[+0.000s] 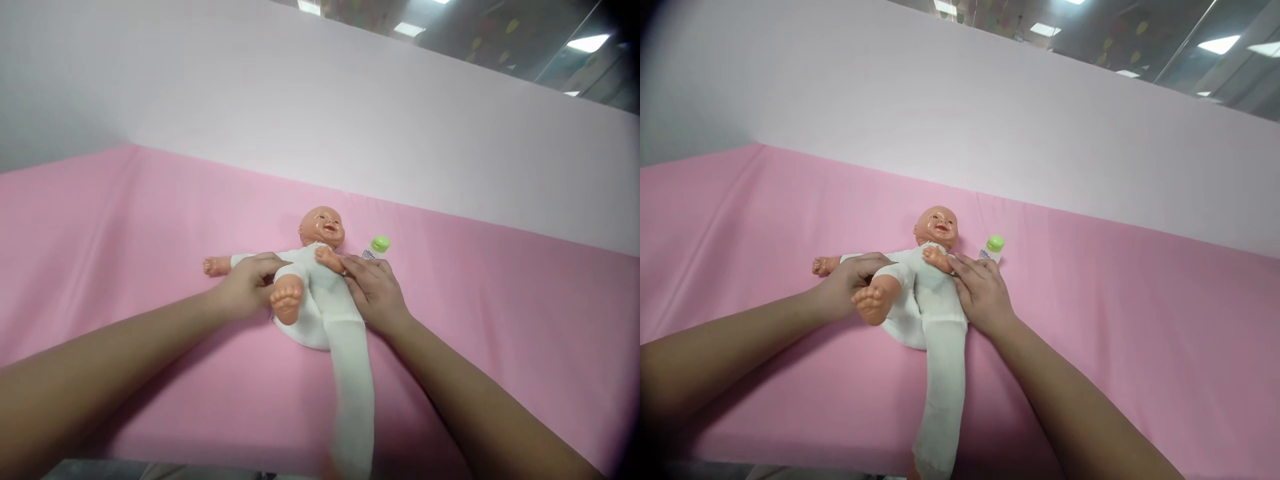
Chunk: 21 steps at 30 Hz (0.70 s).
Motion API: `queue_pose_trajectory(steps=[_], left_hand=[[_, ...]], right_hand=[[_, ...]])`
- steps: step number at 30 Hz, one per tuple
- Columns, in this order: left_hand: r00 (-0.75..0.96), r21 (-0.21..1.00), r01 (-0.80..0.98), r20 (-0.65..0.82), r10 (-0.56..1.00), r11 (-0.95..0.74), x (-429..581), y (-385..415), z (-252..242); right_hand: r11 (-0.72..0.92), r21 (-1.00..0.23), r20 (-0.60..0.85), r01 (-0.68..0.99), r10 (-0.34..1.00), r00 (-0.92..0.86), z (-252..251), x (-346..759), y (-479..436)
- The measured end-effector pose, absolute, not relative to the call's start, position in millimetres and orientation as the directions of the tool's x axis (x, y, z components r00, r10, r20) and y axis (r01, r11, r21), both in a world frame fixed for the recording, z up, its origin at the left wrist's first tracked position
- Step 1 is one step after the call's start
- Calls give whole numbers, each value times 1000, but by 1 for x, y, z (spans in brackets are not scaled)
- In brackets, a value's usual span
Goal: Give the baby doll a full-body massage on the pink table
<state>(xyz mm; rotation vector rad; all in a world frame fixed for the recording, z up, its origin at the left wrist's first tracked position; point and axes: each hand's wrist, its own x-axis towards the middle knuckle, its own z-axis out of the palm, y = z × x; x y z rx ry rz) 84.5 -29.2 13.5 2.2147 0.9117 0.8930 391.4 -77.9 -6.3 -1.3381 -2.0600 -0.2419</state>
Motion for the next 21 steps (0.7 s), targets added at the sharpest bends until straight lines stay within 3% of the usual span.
queue_pose_trajectory(steps=[2, 5, 10, 13, 16, 19, 21], left_hand=[[562, 682, 370, 376, 737, -630, 85, -29, 15], [593, 623, 336, 443, 672, -707, 84, -32, 17], [684, 533, 91, 580, 442, -841, 83, -53, 25], [770, 533, -52, 560, 305, -845, 86, -72, 28], [810, 537, -80, 526, 259, -840, 90, -85, 28], [835, 546, -64, 487, 254, -835, 92, -90, 26], [857, 555, -52, 451, 248, -830, 91, -92, 25]], right_hand=[[505, -136, 609, 852, 722, -330, -8, 389, -75], [532, -173, 597, 829, 726, -341, -9, 391, -74], [335, -504, 556, 796, 831, 1, -6, 401, -75], [235, -699, 483, 676, 852, 202, -3, 417, -73], [196, -801, 457, 565, 811, 367, 1, 441, -67], [-61, -835, 315, 547, 762, 566, 3, 466, -60], [-260, -774, 196, 577, 769, 609, 3, 479, -57]])
